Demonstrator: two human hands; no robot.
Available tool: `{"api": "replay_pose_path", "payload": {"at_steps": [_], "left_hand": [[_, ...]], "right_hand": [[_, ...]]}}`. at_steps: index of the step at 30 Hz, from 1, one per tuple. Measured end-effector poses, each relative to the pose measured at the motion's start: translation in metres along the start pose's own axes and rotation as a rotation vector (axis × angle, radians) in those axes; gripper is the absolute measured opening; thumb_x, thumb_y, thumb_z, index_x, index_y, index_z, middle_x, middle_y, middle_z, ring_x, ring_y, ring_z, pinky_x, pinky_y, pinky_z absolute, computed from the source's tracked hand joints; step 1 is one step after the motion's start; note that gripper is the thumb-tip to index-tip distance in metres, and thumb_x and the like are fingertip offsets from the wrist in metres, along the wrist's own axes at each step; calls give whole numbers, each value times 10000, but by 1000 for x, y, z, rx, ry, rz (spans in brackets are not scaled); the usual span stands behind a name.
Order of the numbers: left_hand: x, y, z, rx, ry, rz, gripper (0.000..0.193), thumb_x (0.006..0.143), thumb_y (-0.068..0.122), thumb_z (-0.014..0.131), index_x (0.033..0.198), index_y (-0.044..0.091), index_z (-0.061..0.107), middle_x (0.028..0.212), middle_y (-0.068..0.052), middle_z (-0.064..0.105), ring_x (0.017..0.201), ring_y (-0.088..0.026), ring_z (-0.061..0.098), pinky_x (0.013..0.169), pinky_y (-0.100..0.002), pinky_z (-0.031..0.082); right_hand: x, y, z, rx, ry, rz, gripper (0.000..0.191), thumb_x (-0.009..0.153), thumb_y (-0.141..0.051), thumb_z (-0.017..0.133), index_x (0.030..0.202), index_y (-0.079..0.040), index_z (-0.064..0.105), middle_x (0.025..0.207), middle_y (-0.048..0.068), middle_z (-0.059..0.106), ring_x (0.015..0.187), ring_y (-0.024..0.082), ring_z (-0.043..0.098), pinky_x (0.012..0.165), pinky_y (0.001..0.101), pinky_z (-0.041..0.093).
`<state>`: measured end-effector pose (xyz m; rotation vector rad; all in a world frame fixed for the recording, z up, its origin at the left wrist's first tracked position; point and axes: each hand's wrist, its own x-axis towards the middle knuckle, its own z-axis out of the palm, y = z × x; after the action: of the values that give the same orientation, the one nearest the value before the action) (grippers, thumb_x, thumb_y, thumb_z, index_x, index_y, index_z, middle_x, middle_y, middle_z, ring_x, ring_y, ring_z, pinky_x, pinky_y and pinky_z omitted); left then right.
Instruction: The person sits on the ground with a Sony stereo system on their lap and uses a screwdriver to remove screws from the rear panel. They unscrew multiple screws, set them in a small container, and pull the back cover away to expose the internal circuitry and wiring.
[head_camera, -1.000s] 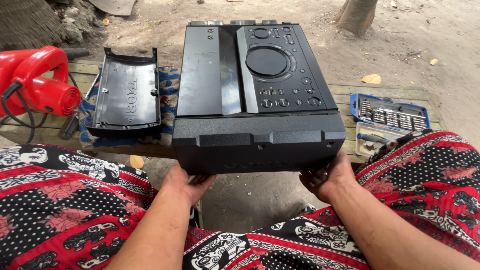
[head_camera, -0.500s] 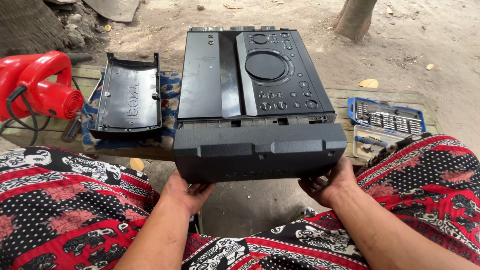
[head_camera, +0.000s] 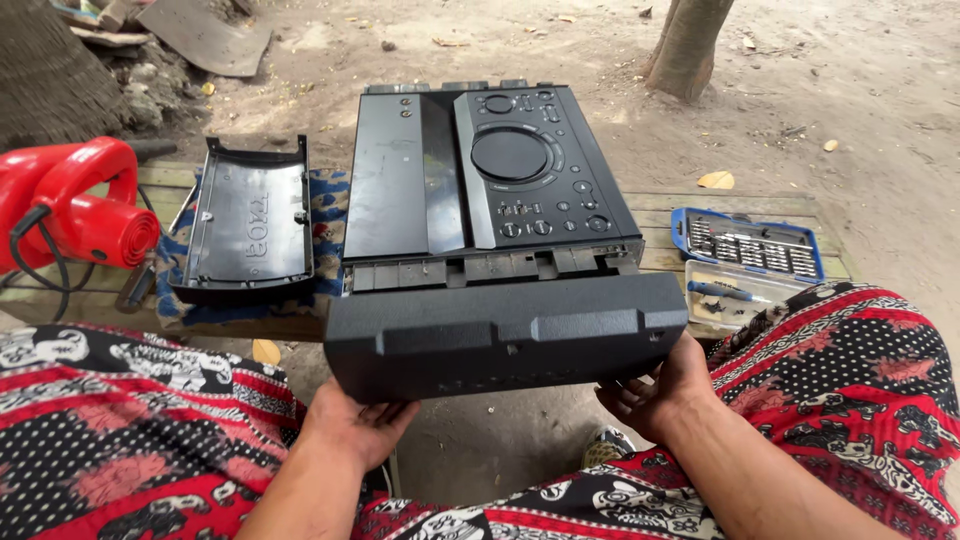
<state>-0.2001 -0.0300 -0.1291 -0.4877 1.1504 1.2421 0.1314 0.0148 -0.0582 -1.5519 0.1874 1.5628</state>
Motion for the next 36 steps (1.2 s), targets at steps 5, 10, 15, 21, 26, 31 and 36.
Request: {"api": "replay_pose_path", "payload": {"at_steps": [5,10,15,21,26,31,36], "left_hand": [[-40,2,6,5,-44,25,338,991,293,514,1186,65,668,1208,-122,671,1233,-301,597,1143,-537,435],[-84,-1,21,22,-99,45,234,985,221,572,1124,73,688,1179,-135,684,1197,-294,631,1099,-513,496],[-113,1,30,61,-164,-43,202,1006,140,543,1095,26,684,1148,-161,714,1135,-294,705,977,-475,542],[-111,11,40,83,-284,-72,266,1008,146,510,1094,-46,673,1135,-229,712,1106,-350,705,949,-479,548],[-105,26,50,198,-342,-26,270,995,128,468,1096,-19,671,1140,-219,699,1130,-360,675,1018,-521,551],[-110,37,62,229,-385,-41,291,984,87,459,1113,-76,663,1139,-268,708,1137,-387,685,1039,-528,549],[-114,48,64,202,-487,-29,314,991,104,450,1182,-93,605,1174,-248,688,1108,-366,688,1017,-526,555]], "right_hand": [[0,-4,-12,7,-68,-50,525,867,-541,590,1244,-177,578,1245,121,543,1168,300,564,1032,482,480],[-15,-9,-22,71,-252,-151,410,899,-535,575,1131,-198,598,1061,40,571,985,229,535,917,405,459],[-29,-16,-24,91,-221,-181,341,923,-525,509,980,-223,656,890,-37,663,882,160,606,814,334,497],[-23,-22,-22,143,-362,-211,395,898,-570,542,1008,-216,678,926,-26,666,841,170,590,756,319,469],[-22,-24,-16,159,-322,-203,413,870,-574,603,1059,-216,683,949,-15,668,872,191,568,836,351,489],[-24,-29,-17,153,-323,-200,452,888,-587,554,1111,-210,670,1043,7,662,962,232,604,948,438,487],[-39,-41,-18,114,-593,-305,451,935,-467,490,1184,-130,658,1126,61,704,1019,258,644,945,464,470]]}}
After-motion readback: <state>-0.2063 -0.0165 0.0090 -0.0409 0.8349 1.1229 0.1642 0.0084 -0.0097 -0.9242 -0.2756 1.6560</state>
